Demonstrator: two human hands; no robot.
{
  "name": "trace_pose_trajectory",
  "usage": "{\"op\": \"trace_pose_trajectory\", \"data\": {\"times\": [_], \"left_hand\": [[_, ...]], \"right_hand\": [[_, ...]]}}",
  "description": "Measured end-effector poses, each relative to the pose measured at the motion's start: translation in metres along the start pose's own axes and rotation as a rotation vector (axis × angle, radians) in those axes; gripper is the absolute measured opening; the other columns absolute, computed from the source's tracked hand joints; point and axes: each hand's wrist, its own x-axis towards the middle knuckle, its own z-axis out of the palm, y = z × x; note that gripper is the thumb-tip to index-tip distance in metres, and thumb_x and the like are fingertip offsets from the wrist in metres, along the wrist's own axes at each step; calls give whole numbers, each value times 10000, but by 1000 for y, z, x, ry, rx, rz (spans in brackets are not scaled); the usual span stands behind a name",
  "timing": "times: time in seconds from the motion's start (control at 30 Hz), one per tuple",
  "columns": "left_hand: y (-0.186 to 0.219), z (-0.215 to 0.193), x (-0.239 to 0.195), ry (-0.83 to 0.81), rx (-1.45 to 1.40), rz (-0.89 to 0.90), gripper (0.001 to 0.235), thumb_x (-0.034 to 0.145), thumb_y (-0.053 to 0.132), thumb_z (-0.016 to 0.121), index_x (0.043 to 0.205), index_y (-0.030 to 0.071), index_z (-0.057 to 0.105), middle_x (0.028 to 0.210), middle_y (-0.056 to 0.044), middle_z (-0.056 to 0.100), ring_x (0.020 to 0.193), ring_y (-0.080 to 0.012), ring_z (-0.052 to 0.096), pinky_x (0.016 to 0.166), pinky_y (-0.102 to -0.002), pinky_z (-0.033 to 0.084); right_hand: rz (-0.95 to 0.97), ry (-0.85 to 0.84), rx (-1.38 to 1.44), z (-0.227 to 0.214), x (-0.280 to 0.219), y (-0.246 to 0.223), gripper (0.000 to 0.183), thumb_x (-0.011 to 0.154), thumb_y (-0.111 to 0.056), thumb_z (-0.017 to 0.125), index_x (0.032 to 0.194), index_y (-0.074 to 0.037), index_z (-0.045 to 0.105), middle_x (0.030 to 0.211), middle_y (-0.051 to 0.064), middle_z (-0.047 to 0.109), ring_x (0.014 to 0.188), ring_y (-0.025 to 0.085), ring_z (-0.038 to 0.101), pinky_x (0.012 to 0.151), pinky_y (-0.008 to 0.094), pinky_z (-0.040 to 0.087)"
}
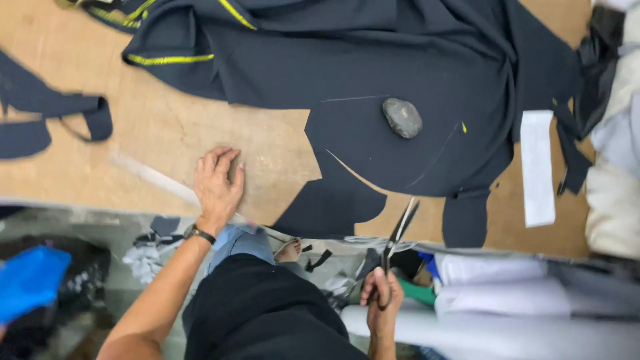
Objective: A person is measuring, marking with chalk, and cutting out pattern pieces from a large piece of dark fabric on a cutting table.
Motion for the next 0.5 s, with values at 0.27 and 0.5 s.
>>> {"op": "trace_pose_trajectory", "data": {"times": [0.27, 0.5], "left_hand": [[-18, 28, 116, -360, -382, 599, 335, 1014, -42, 565, 1327, -11, 680, 1374, -179, 664, 1207, -399, 634, 1083, -511, 507], [-19, 118, 158, -639, -563, 1000, 593, 918, -228, 569, 1457, 5, 653, 1541, -131, 629, 1478, -321, 546, 1179, -464, 518]], "right_hand": [[4, -55, 462, 140, -50, 6, 401, 1096, -285, 569, 788, -31, 526, 633, 66, 389, 456, 166, 333, 358, 299, 260], [133, -15, 663, 271, -85, 16, 401, 1108, -325, 557, 814, -55, 524, 678, 51, 400, 489, 153, 373, 381, 271, 293]]}}
